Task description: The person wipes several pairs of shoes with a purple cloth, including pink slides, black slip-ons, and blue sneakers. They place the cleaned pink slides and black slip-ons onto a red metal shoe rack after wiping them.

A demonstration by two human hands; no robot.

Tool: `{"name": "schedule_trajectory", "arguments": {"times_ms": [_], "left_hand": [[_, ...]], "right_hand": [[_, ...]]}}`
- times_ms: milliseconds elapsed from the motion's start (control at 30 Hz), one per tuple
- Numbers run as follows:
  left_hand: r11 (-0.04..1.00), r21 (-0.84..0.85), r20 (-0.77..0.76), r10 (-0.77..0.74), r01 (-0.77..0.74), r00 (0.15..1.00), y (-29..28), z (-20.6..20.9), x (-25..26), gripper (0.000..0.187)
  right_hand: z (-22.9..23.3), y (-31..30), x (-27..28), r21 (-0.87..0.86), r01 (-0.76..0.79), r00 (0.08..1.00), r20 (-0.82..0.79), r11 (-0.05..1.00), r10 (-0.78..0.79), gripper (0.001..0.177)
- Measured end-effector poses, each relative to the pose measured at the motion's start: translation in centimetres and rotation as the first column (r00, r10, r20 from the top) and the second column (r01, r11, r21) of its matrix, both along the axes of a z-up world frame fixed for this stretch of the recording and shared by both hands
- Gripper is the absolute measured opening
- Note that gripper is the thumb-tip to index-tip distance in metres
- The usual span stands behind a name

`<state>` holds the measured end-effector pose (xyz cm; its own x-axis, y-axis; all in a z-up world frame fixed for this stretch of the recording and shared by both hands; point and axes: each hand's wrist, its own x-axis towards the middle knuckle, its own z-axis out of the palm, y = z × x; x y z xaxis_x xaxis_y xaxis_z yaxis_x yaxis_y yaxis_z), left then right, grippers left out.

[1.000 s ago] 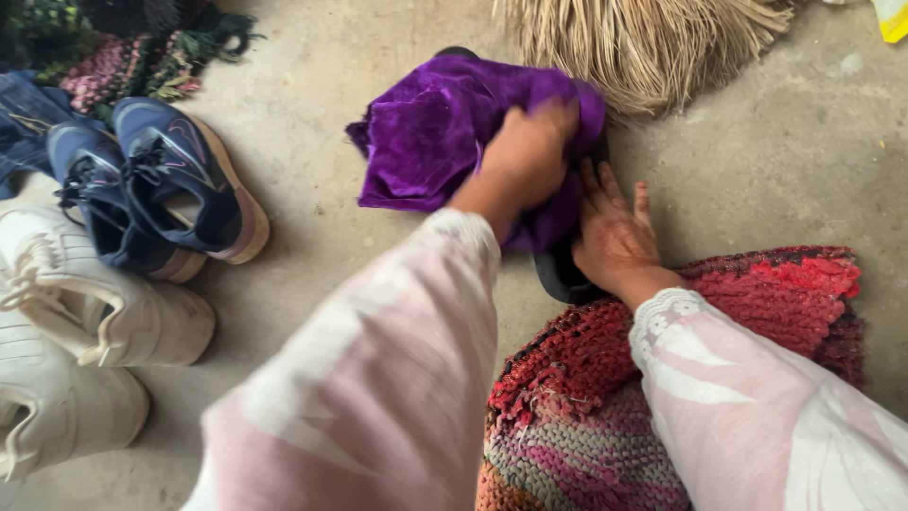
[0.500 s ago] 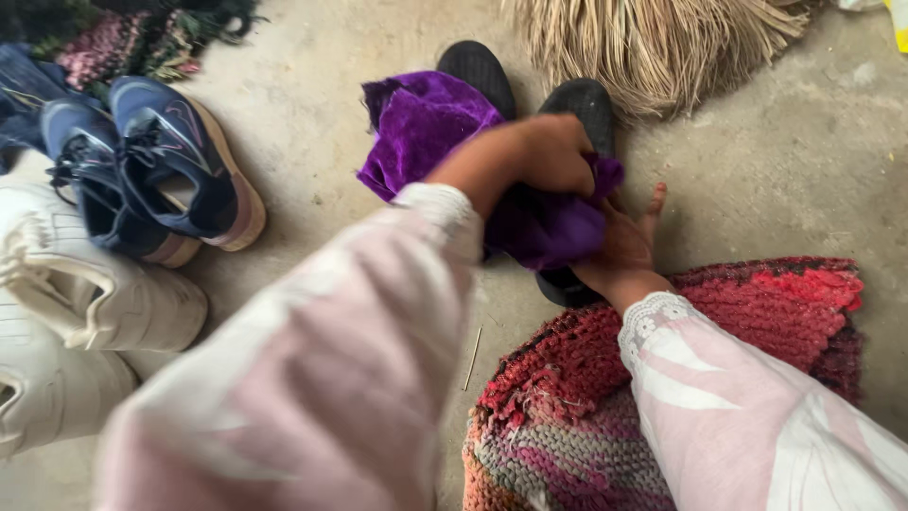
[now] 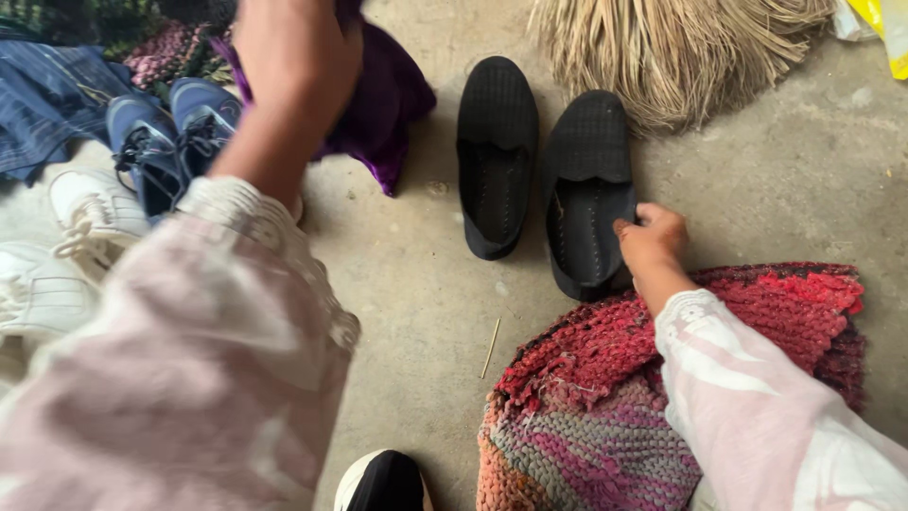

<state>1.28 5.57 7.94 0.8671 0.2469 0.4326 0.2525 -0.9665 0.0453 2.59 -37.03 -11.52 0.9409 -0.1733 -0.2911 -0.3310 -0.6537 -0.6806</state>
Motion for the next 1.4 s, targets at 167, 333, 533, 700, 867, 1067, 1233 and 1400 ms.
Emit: {"name": "schedule_trajectory", "arguments": {"times_ms": [167,333,533,700,867,1067,1233,1400], "left_hand": [[0.969,-0.085,-0.803,0.071,-0.230,0.592,-6.0,1.1,-2.9,0.067],[0.962,-0.262,-0.718,-0.139,-0.080,0.682,-8.7,0.8,-4.4,0.051],[0.522,-0.847,-0.343,-0.400,-0.096,0.850,-10.3,-0.3,-2.1,0.070],[0.398,-0.917,-0.049,-0.069,-0.018,0.996,-8.8,-5.0,-1.1,0.045],[0.711,-0.688,-0.190,0.018,-0.147,0.982,-3.4,-9.4,-3.9,0.029],[0.868,-0.454,-0.659,-0.175,-0.201,0.732,-3.0,-13.0,-6.6,0.058],[0.851,-0.487,-0.593,-0.157,-0.196,0.790,-5.2,-14.7,-6.5,0.055],[0.573,-0.718,-0.510,-0.047,-0.395,0.859,-7.9,-12.3,-6.8,0.057]], "right_hand": [[1.8,1.3,-0.4,0.269,0.174,0.983,-0.106,0.947,-0.150,0.035],[6.3,3.6,-0.2,0.177,0.125,0.923,0.341,0.976,-0.180,0.027],[11.3,8.3,2.8,0.611,-0.192,0.865,0.475,0.768,-0.162,0.028],[14.8,14.7,1.8,0.791,-0.320,0.947,0.271,0.522,0.170,0.032],[15.3,15.5,-0.5,0.737,-0.219,0.964,0.061,0.639,0.260,0.035],[7.3,12.6,-1.2,0.032,-0.250,0.966,-0.058,0.968,0.252,0.093],[2.0,11.7,-2.7,0.412,-0.031,0.829,-0.499,0.911,0.253,0.094],[2.6,12.0,-1.9,0.459,0.215,0.852,-0.519,0.862,0.064,0.062]]}}
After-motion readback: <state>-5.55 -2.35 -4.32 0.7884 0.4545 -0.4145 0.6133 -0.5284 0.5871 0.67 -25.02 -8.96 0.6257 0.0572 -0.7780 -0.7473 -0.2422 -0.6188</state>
